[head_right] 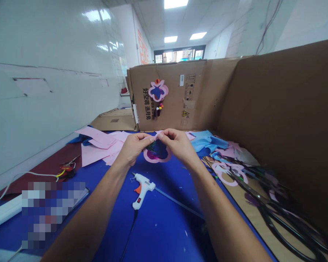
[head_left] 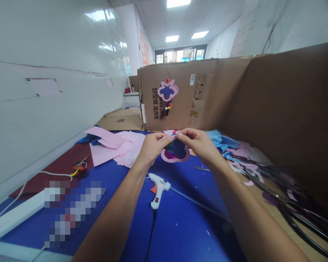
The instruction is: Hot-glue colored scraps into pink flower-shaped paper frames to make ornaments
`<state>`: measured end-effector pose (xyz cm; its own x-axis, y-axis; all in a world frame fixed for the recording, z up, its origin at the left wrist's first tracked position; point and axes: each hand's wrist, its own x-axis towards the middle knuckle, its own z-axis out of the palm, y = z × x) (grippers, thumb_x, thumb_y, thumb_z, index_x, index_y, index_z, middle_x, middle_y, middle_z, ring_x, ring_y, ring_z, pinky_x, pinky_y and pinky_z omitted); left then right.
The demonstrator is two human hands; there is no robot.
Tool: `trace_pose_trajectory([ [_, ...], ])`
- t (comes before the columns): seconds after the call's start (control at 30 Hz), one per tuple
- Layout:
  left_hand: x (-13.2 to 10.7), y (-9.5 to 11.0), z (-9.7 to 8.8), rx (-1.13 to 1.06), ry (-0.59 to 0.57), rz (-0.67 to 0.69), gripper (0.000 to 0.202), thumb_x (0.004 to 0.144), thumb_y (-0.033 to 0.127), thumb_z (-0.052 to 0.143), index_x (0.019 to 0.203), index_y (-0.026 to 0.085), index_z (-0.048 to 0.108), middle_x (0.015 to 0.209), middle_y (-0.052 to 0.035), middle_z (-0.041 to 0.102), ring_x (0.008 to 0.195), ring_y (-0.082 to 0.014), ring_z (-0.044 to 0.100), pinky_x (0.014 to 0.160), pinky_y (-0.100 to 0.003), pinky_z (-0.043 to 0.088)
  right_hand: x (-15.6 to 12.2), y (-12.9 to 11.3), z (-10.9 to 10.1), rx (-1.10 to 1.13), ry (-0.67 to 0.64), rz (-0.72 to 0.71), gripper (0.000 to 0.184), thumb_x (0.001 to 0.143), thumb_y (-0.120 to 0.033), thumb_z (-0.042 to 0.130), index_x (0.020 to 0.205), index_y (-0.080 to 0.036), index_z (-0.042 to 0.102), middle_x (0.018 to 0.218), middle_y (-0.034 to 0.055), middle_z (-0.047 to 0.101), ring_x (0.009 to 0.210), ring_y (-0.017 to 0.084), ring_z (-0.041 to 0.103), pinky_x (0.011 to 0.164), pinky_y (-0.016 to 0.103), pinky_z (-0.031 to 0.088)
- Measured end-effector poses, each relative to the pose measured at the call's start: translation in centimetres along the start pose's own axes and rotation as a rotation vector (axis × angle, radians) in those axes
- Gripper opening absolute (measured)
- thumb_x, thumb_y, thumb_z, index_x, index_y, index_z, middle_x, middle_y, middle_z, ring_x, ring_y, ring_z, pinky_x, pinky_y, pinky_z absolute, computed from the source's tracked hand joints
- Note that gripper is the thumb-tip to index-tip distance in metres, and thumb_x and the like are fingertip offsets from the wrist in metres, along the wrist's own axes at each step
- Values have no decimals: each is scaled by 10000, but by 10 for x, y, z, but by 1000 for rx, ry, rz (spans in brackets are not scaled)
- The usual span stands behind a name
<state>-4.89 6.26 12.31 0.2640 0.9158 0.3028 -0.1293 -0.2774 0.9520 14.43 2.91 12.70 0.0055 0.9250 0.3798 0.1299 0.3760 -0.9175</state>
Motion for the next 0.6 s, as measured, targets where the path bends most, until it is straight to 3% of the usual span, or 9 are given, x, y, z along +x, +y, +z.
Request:
trace_pose_trajectory([
  [0.2,1,0,-1,42,33,8,298,695,438,969,764,172,853,757,-45,785,702,-162,652,716,-297,532,0,-2,-9,0,30,52,555,864,-753,825,964,-207,829,820,37,746,703,169,626,649,297,514],
  [0.4,0,-1,-1,15,8,-5,339,703,472,978,782,164,858,753,-47,777,687,-149,642,713,-295,527,-1,-3,-1,-2,-26,11,534,713,-690,965,866,-203,807,803,32,752,688,157,572,624,289,454],
  [0.6,0,-1,0,9,-5,-18,350,672,457,1008,774,160,853,738,-43,768,680,-150,638,697,-292,517,-1,-2,3,9,2,30,524,695,-681,962,801,-204,771,739,24,713,664,156,550,614,297,433],
])
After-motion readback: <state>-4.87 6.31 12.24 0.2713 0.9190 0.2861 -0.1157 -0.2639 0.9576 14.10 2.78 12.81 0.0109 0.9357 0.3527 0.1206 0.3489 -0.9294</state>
